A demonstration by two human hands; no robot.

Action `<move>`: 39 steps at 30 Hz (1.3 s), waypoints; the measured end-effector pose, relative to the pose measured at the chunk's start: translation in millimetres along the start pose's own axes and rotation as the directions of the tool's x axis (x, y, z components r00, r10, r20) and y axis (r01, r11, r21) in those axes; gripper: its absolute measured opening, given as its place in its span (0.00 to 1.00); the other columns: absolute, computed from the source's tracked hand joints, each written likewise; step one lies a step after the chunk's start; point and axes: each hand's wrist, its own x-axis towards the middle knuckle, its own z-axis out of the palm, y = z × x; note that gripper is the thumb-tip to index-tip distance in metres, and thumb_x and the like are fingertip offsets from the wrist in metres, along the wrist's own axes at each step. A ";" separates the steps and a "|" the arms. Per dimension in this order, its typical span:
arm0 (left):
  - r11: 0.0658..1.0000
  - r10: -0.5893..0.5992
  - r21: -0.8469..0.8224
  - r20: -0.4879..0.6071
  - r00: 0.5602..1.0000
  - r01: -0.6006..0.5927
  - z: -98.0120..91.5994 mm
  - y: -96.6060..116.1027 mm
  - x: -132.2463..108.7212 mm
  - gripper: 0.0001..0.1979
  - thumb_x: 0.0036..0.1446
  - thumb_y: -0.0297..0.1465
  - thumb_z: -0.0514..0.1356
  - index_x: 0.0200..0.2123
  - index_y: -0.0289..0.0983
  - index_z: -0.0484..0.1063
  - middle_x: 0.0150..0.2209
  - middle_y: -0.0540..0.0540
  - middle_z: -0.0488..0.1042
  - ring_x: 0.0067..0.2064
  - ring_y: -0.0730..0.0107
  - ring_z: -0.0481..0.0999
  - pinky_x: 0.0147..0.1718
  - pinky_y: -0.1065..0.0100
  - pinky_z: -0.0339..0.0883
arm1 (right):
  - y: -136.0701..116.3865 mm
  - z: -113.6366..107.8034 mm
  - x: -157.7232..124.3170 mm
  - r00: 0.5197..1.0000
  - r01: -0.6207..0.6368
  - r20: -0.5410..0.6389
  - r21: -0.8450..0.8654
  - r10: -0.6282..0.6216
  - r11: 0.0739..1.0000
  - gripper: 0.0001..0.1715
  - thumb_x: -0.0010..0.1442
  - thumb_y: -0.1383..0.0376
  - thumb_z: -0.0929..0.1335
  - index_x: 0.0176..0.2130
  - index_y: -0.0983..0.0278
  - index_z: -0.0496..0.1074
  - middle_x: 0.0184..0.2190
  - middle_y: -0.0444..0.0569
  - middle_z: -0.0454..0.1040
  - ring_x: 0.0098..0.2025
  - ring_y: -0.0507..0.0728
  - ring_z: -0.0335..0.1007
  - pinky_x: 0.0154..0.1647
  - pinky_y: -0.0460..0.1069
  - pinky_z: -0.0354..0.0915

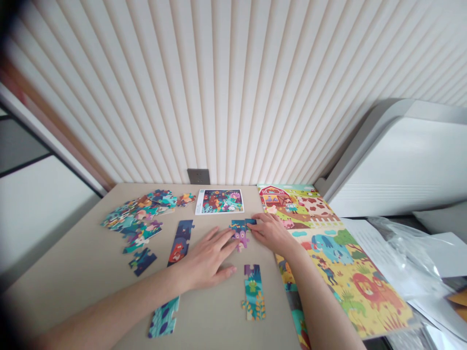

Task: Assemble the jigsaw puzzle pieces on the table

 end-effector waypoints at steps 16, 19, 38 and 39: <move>1.000 0.018 0.002 -0.004 1.000 -0.018 -0.1 -2.3 -1.9 0.29 0.67 0.47 0.55 0.66 0.41 0.63 0.64 0.37 0.65 0.67 0.50 0.63 0.68 0.46 0.53 | 2.2 20.7 11.9 0.995 -0.037 -0.086 0.090 0.044 0.995 0.26 0.68 0.54 0.68 0.62 0.57 0.71 0.55 0.54 0.78 0.57 0.63 0.73 0.60 0.59 0.66; 1.000 0.011 0.017 -0.004 1.000 -0.011 1.5 -3.1 -2.0 0.28 0.68 0.46 0.54 0.66 0.41 0.62 0.65 0.37 0.64 0.67 0.50 0.63 0.68 0.46 0.53 | 2.8 20.8 13.0 0.996 -0.014 -0.084 0.097 0.022 0.995 0.24 0.69 0.55 0.68 0.61 0.57 0.72 0.55 0.53 0.78 0.57 0.63 0.74 0.60 0.59 0.66; 0.945 -0.246 0.186 -0.139 0.959 0.269 -53.0 -32.4 -158.0 0.22 0.70 0.36 0.53 0.64 0.42 0.67 0.63 0.42 0.70 0.63 0.54 0.70 0.65 0.52 0.65 | -26.7 -32.1 7.2 0.999 -0.010 -0.052 0.016 0.011 1.000 0.20 0.67 0.59 0.69 0.57 0.54 0.76 0.56 0.52 0.77 0.57 0.64 0.74 0.61 0.61 0.67; 0.942 -0.258 0.180 -0.156 0.953 0.285 -48.3 -28.4 -170.7 0.22 0.70 0.37 0.54 0.65 0.43 0.66 0.63 0.43 0.70 0.63 0.54 0.71 0.63 0.53 0.67 | -34.4 -36.3 -0.5 0.999 -0.009 -0.044 0.012 0.010 1.000 0.20 0.66 0.59 0.69 0.57 0.54 0.76 0.56 0.52 0.77 0.57 0.64 0.74 0.61 0.61 0.67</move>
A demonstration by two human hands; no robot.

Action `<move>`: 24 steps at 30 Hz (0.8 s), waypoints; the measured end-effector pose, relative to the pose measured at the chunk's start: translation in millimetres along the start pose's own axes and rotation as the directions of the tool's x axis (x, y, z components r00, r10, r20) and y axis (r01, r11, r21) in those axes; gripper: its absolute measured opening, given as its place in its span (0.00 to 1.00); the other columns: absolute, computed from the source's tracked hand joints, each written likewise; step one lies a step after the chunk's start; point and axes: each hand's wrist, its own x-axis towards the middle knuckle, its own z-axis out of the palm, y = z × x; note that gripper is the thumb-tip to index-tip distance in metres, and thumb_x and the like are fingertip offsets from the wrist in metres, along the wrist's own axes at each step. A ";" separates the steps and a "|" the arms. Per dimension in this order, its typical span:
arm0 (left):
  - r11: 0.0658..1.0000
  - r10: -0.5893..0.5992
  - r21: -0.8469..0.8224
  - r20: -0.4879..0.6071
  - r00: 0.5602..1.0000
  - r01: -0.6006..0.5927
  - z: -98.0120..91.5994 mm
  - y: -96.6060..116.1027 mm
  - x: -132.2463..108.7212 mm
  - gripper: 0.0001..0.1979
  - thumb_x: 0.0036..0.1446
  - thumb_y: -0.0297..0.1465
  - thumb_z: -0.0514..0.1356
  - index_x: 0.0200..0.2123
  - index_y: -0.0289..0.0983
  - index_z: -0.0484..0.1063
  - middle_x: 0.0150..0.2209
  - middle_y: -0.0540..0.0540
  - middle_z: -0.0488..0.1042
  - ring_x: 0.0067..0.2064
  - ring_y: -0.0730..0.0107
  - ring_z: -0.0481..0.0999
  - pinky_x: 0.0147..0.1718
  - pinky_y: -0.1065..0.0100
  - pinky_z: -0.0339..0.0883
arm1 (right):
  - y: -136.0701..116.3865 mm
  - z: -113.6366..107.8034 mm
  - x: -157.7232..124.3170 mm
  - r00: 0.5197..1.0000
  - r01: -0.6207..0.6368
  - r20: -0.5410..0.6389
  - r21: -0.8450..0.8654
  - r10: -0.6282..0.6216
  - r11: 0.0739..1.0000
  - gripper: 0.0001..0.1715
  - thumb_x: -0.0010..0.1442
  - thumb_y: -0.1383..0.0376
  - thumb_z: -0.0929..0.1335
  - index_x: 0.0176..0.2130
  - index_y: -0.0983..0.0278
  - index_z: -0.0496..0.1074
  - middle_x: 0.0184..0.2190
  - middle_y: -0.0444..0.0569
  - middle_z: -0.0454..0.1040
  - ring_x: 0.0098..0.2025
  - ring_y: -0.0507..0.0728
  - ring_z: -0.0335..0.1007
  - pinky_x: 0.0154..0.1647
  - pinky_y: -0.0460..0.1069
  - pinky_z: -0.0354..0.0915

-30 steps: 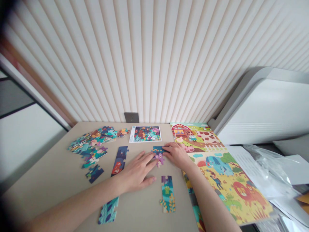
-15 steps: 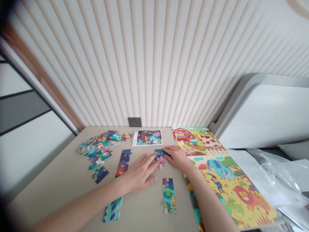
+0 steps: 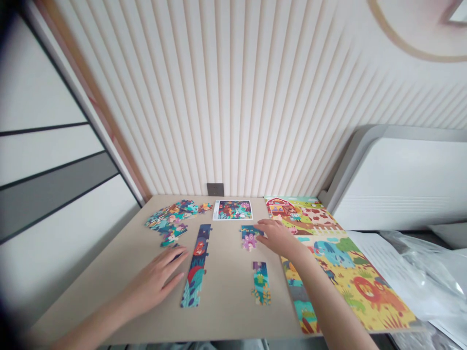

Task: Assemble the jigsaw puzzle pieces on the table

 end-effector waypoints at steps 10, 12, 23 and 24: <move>0.991 -0.105 -0.088 -0.093 0.990 0.097 20.4 42.8 -53.3 0.27 0.69 0.36 0.56 0.69 0.48 0.61 0.67 0.47 0.66 0.66 0.56 0.69 0.62 0.57 0.70 | -103.2 54.6 -138.6 0.970 -0.137 -0.207 -0.027 0.128 0.990 0.21 0.68 0.60 0.67 0.59 0.52 0.73 0.61 0.52 0.73 0.61 0.66 0.70 0.60 0.63 0.69; 0.993 -0.074 -0.096 -0.071 0.995 0.067 17.4 42.0 -49.4 0.26 0.69 0.35 0.55 0.69 0.49 0.62 0.67 0.48 0.66 0.67 0.56 0.67 0.64 0.56 0.68 | -110.3 63.5 -147.4 0.955 -0.177 -0.249 -0.032 0.164 0.984 0.21 0.68 0.60 0.66 0.59 0.52 0.73 0.62 0.52 0.72 0.62 0.67 0.69 0.62 0.64 0.68; 0.999 -0.007 -0.053 -0.007 1.000 0.007 19.1 40.7 -47.6 0.23 0.70 0.36 0.55 0.67 0.49 0.65 0.67 0.51 0.67 0.68 0.57 0.65 0.67 0.49 0.62 | -116.9 64.3 -141.8 0.940 -0.235 -0.262 -0.033 0.219 0.971 0.18 0.70 0.61 0.64 0.56 0.53 0.76 0.59 0.51 0.75 0.60 0.65 0.72 0.61 0.64 0.69; 0.999 -0.005 -0.052 -0.007 1.000 0.004 19.4 40.2 -47.8 0.23 0.70 0.36 0.55 0.67 0.49 0.65 0.67 0.51 0.67 0.68 0.57 0.65 0.67 0.49 0.62 | -116.9 64.6 -142.2 0.939 -0.237 -0.263 -0.033 0.221 0.971 0.18 0.70 0.60 0.64 0.55 0.54 0.76 0.60 0.51 0.74 0.60 0.65 0.72 0.61 0.64 0.69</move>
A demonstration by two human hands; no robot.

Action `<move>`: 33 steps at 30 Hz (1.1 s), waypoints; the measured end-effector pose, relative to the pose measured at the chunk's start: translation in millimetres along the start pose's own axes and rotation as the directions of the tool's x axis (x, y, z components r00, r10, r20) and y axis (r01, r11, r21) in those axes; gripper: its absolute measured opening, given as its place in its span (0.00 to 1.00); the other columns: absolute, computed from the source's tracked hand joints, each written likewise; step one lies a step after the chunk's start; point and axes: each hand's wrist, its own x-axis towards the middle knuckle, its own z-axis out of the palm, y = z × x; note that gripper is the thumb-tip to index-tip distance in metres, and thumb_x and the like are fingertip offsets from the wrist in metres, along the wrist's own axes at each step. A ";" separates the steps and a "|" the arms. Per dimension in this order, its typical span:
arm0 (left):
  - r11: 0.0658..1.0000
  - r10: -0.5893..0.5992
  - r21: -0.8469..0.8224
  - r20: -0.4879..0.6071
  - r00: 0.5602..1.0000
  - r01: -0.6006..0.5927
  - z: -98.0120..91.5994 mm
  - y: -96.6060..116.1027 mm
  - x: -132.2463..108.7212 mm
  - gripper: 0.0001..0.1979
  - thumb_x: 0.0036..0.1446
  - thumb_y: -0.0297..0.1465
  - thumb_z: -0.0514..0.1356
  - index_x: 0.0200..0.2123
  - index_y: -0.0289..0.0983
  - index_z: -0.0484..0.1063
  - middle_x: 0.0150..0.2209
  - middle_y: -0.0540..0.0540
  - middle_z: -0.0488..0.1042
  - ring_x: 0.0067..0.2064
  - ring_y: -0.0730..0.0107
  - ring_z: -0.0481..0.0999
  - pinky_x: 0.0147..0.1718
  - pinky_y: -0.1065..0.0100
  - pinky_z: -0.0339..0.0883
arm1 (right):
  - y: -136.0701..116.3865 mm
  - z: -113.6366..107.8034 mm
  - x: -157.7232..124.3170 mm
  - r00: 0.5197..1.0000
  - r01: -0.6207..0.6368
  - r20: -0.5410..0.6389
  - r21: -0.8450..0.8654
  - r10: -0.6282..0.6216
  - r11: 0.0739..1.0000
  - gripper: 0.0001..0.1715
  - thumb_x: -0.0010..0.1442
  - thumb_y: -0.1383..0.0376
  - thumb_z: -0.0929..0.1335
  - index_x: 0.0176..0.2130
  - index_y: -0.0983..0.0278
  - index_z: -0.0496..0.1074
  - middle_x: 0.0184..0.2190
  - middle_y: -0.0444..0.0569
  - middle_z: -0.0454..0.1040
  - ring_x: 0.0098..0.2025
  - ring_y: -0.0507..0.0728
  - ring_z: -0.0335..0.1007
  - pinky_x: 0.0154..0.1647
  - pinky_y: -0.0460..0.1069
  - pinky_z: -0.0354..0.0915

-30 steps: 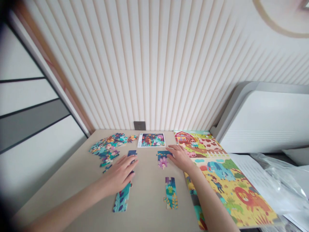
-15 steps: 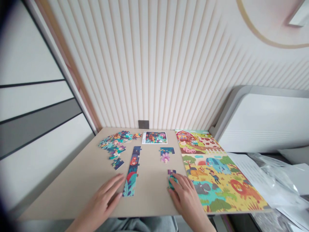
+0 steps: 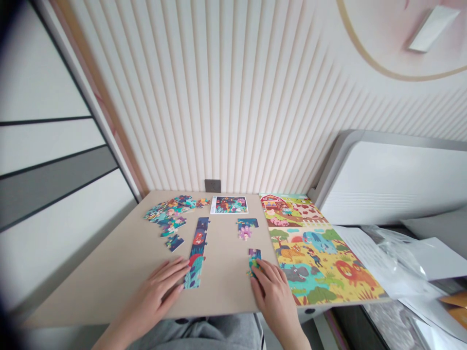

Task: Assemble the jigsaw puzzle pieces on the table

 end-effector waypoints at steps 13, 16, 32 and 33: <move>0.999 -0.009 -0.032 -0.018 1.000 0.008 -4.2 1.4 2.1 0.25 0.70 0.36 0.56 0.68 0.50 0.63 0.67 0.51 0.66 0.68 0.57 0.66 0.67 0.50 0.63 | 21.1 1.0 -11.6 0.997 0.072 -0.004 -0.037 -0.072 0.997 0.22 0.68 0.63 0.65 0.60 0.53 0.74 0.61 0.49 0.73 0.64 0.66 0.69 0.62 0.66 0.69; 1.000 -0.007 -0.025 -0.006 1.000 0.007 -3.5 0.5 2.0 0.25 0.70 0.37 0.56 0.68 0.50 0.62 0.68 0.51 0.65 0.68 0.57 0.66 0.66 0.50 0.63 | 28.7 -4.4 -14.0 0.992 0.111 0.073 -0.044 -0.108 0.993 0.24 0.69 0.64 0.65 0.62 0.52 0.71 0.63 0.47 0.72 0.66 0.66 0.67 0.63 0.66 0.68; 0.991 -0.118 -0.071 -0.009 0.993 0.117 -11.1 11.2 -1.2 0.25 0.70 0.33 0.53 0.69 0.45 0.61 0.67 0.46 0.66 0.68 0.58 0.65 0.66 0.53 0.65 | 66.9 -20.8 -1.1 0.987 0.023 -0.157 0.002 -0.023 1.000 0.19 0.68 0.59 0.65 0.56 0.56 0.75 0.59 0.52 0.75 0.61 0.67 0.71 0.60 0.64 0.67; 0.986 -0.148 -0.081 -0.036 0.988 0.145 -8.8 10.9 -3.3 0.24 0.70 0.33 0.53 0.68 0.44 0.62 0.66 0.45 0.67 0.67 0.58 0.66 0.65 0.54 0.66 | 77.2 -22.1 4.6 0.981 0.000 -0.196 0.011 0.002 1.000 0.17 0.69 0.59 0.65 0.53 0.57 0.77 0.57 0.53 0.76 0.58 0.67 0.73 0.59 0.63 0.68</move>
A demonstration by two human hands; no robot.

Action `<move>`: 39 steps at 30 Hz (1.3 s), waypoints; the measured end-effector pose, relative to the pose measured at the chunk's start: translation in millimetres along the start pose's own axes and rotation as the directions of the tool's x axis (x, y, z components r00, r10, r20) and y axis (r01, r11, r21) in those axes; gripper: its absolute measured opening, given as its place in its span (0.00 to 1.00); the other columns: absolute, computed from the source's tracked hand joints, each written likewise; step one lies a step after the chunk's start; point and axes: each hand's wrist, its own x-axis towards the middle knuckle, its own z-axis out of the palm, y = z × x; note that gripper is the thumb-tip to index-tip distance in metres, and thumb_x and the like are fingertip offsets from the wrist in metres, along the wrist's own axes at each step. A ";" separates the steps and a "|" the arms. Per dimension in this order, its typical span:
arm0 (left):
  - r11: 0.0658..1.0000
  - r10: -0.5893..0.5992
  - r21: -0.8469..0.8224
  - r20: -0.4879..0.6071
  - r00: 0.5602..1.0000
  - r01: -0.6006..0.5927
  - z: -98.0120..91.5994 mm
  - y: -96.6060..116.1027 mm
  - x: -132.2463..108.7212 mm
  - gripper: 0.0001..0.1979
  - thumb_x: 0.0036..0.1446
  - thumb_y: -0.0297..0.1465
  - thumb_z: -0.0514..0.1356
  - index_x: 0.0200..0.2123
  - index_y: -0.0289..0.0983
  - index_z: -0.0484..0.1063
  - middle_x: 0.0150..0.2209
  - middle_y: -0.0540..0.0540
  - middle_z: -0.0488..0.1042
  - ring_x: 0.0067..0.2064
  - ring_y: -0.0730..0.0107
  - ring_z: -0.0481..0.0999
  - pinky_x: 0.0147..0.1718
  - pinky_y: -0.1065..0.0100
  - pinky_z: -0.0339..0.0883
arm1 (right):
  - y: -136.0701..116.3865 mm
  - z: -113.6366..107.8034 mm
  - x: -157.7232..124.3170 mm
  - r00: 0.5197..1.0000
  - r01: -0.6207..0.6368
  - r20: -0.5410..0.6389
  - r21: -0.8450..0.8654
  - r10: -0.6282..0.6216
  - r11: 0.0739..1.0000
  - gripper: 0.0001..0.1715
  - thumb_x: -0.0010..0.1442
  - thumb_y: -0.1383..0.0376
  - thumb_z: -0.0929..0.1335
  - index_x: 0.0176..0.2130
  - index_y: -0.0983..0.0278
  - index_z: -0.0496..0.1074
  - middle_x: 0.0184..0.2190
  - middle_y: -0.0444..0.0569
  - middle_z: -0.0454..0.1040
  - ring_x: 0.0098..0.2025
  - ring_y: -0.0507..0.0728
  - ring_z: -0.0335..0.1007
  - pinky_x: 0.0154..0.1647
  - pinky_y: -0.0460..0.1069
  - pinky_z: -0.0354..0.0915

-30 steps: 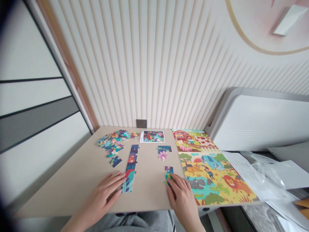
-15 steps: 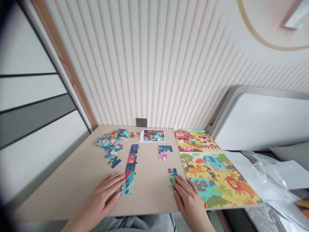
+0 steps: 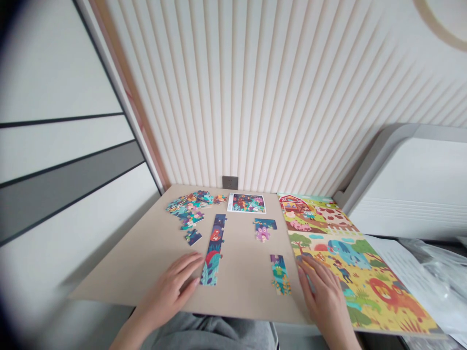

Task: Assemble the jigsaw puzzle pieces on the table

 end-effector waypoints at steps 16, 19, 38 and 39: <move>0.977 -0.178 0.069 -0.236 0.955 0.200 19.5 -83.1 40.3 0.17 0.67 0.37 0.56 0.56 0.39 0.73 0.56 0.39 0.74 0.57 0.53 0.74 0.58 0.50 0.69 | 46.0 28.2 8.2 0.988 -0.131 0.080 0.001 0.130 0.991 0.17 0.71 0.55 0.64 0.48 0.59 0.77 0.51 0.52 0.79 0.53 0.63 0.75 0.56 0.58 0.70; 0.982 -0.159 0.058 -0.248 0.956 0.179 23.2 -81.8 32.7 0.11 0.68 0.37 0.56 0.45 0.39 0.76 0.54 0.40 0.74 0.56 0.54 0.75 0.56 0.51 0.69 | 44.8 27.0 8.6 0.986 -0.143 0.088 0.000 0.143 0.990 0.17 0.71 0.55 0.63 0.48 0.59 0.77 0.51 0.52 0.79 0.53 0.63 0.75 0.55 0.58 0.71; 0.980 -0.198 -0.063 -0.241 0.950 0.188 28.0 -76.5 17.2 0.25 0.65 0.43 0.60 0.64 0.46 0.66 0.53 0.41 0.74 0.53 0.53 0.77 0.51 0.55 0.73 | 29.9 20.2 15.1 0.984 -0.134 0.107 -0.056 0.140 0.989 0.18 0.71 0.54 0.63 0.46 0.59 0.79 0.50 0.53 0.79 0.52 0.64 0.76 0.54 0.58 0.71; 0.977 -0.213 -0.079 -0.256 0.943 0.199 29.5 -77.5 16.6 0.27 0.65 0.44 0.61 0.64 0.45 0.65 0.52 0.41 0.74 0.52 0.53 0.77 0.51 0.56 0.74 | 29.6 20.1 15.5 0.984 -0.132 0.110 -0.053 0.137 0.990 0.19 0.71 0.54 0.63 0.46 0.59 0.79 0.50 0.54 0.79 0.51 0.64 0.76 0.53 0.58 0.71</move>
